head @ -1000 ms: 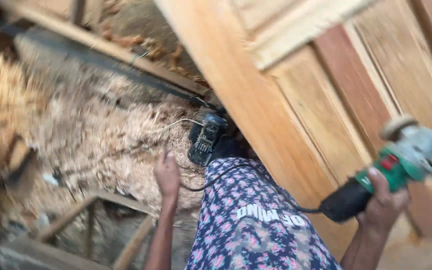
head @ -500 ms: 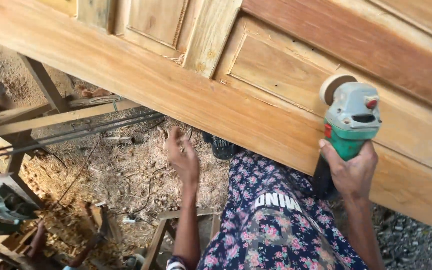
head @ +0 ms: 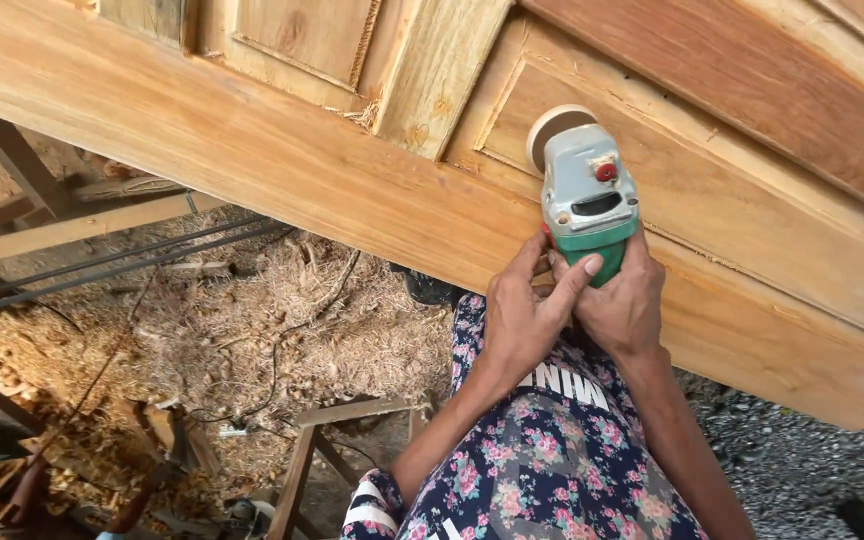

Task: The person uses a handheld electric sander to smooth the surface of a large wooden door. They move the tool across the flat panels and edges, occasionally pausing to wipe away dust with their hand.

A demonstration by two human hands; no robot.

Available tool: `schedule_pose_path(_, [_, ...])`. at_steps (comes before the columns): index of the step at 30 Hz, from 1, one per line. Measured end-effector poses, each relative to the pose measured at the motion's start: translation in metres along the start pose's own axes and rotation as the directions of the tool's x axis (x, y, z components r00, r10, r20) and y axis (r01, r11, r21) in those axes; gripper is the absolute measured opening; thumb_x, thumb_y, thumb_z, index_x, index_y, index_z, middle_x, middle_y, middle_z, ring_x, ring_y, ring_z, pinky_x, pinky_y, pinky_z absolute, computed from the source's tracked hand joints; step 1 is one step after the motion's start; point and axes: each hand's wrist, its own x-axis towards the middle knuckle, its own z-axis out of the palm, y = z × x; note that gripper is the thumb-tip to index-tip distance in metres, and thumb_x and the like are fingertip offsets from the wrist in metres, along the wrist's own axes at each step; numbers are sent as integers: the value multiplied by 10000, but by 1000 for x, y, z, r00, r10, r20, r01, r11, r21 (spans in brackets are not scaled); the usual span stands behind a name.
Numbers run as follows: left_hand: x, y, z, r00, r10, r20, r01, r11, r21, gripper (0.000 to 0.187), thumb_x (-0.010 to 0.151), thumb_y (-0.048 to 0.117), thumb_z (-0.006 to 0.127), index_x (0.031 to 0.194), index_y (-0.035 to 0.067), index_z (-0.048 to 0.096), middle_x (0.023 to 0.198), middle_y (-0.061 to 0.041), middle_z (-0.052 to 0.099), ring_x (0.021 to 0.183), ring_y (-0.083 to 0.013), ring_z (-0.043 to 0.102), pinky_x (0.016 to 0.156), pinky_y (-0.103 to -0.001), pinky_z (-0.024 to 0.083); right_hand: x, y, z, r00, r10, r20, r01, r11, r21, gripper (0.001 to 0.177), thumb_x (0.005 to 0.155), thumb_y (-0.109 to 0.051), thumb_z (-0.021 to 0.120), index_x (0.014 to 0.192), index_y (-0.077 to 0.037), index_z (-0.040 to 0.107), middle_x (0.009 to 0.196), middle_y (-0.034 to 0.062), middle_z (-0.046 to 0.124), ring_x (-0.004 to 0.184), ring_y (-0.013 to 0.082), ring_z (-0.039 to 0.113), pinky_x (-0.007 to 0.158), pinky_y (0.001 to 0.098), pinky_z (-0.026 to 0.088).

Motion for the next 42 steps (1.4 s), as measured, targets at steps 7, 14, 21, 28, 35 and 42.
schedule_pose_path(7, [13,-19,-18,998,-18,-54,27,985,169,640,914,472,784,1293,-33,677,1064,-326,748,1021,-508,755,734,-493,670,4,-9,18,997,62,43,-61,998,-34,547,856,-237,913,1229,-10,583,968,268,717,898,477,742,717,556,572])
schedule_pose_path(14, [16,-19,-24,997,35,-73,-18,976,219,617,934,518,737,1221,-25,681,1022,-345,743,1043,-539,741,806,-582,627,10,-21,24,998,-3,56,7,998,-66,535,870,-215,908,1234,-6,576,959,275,709,884,496,737,705,585,571])
schedule_pose_path(21, [18,-16,-26,998,31,-60,-18,979,204,639,938,527,724,1261,-22,665,1033,-355,743,1055,-554,735,843,-604,607,14,-18,23,998,-25,63,29,997,-69,534,881,-203,905,1238,5,566,962,277,701,887,494,730,705,582,566])
schedule_pose_path(28, [20,-20,-23,998,28,-54,-18,983,184,622,940,504,740,1269,-19,668,1013,-338,754,1038,-529,754,818,-558,632,14,-25,21,998,-27,62,30,999,-36,546,879,-198,915,1238,16,563,937,265,694,870,466,737,707,560,591])
schedule_pose_path(35, [16,-25,-15,1000,13,1,-13,982,190,598,941,485,757,1218,-39,675,1028,-345,748,1035,-527,754,774,-529,656,2,-6,15,999,33,31,-32,999,-3,549,870,-229,926,1201,16,563,905,251,696,840,433,744,682,531,599])
schedule_pose_path(42, [10,-42,6,999,-7,54,-8,960,281,611,941,530,739,1175,-32,681,1005,-334,749,1024,-525,753,760,-571,649,-13,21,1,998,64,-14,-63,997,44,552,864,-176,924,1226,47,572,947,273,705,894,458,744,743,558,627])
